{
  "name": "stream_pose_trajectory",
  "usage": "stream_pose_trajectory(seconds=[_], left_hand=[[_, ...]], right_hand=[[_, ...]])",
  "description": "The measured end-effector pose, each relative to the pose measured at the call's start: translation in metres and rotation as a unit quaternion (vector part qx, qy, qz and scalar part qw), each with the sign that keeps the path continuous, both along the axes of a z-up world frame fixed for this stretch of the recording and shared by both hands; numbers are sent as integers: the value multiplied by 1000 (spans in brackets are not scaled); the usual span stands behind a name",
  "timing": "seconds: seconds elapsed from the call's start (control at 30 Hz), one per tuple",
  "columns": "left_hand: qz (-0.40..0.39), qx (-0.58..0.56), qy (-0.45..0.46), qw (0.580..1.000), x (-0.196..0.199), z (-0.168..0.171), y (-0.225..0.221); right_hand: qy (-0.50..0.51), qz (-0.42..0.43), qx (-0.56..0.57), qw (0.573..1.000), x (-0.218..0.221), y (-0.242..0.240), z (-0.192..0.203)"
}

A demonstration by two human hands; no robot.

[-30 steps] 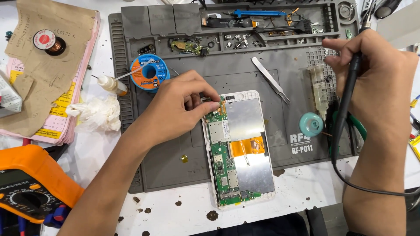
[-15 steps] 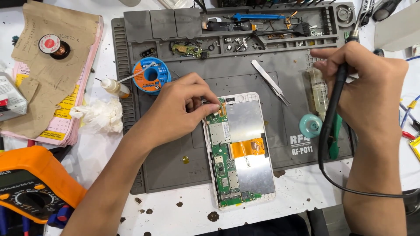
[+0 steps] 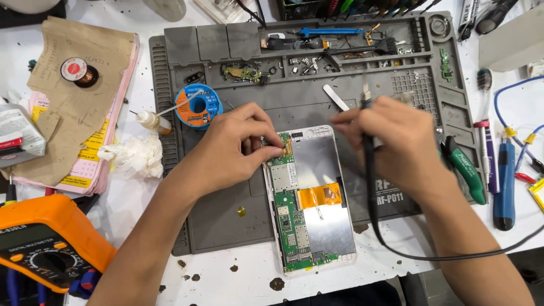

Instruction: Applying flux and soldering components on a mobile phone motherboard at a repair bench.

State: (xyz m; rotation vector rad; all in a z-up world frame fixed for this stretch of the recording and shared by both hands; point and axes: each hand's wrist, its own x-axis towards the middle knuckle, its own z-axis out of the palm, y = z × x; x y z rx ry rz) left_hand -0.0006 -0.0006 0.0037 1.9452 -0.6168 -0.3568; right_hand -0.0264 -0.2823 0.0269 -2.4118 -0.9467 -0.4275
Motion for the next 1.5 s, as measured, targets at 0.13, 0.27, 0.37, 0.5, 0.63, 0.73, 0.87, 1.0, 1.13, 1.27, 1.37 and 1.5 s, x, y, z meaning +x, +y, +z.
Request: stream_pose_trajectory(seconds=[0.13,0.27,0.37,0.5,0.63,0.73,0.87,1.0,1.13,1.27,1.37,1.5], left_hand=[[-6,1,0,1000,0,-1,1],[-12,1,-11,1000,1,-1,1],[-5,35,8,999,1,-2,1],[6,38,0,999,0,-4,1],[8,46,-8,999,-1,-3,0],[8,56,-7,998,-3,-2,0],[8,56,-13,998,-3,-1,0],[13,55,-6,998,-3,0,1],[19,45,-4,999,-4,1,0],[22,-16,-30,999,-3,-4,0],[29,-16,-50,998,-4,-9,-1],[21,18,-109,994,-10,-11,-3]], right_hand=[[-12,-1,8,1000,-3,14,3],[12,-19,51,998,-4,10,-1],[74,-88,115,987,-9,9,-6],[134,-172,218,951,-15,14,0],[102,-177,178,963,-16,15,4],[82,-168,110,976,-14,16,0],[11,-95,66,993,-9,22,4],[9,-71,71,995,-8,23,3],[2,-43,75,996,-7,23,3],[70,-79,116,988,-6,19,2],[47,-136,91,985,-5,9,11],[-37,-152,8,988,-4,-7,28]])
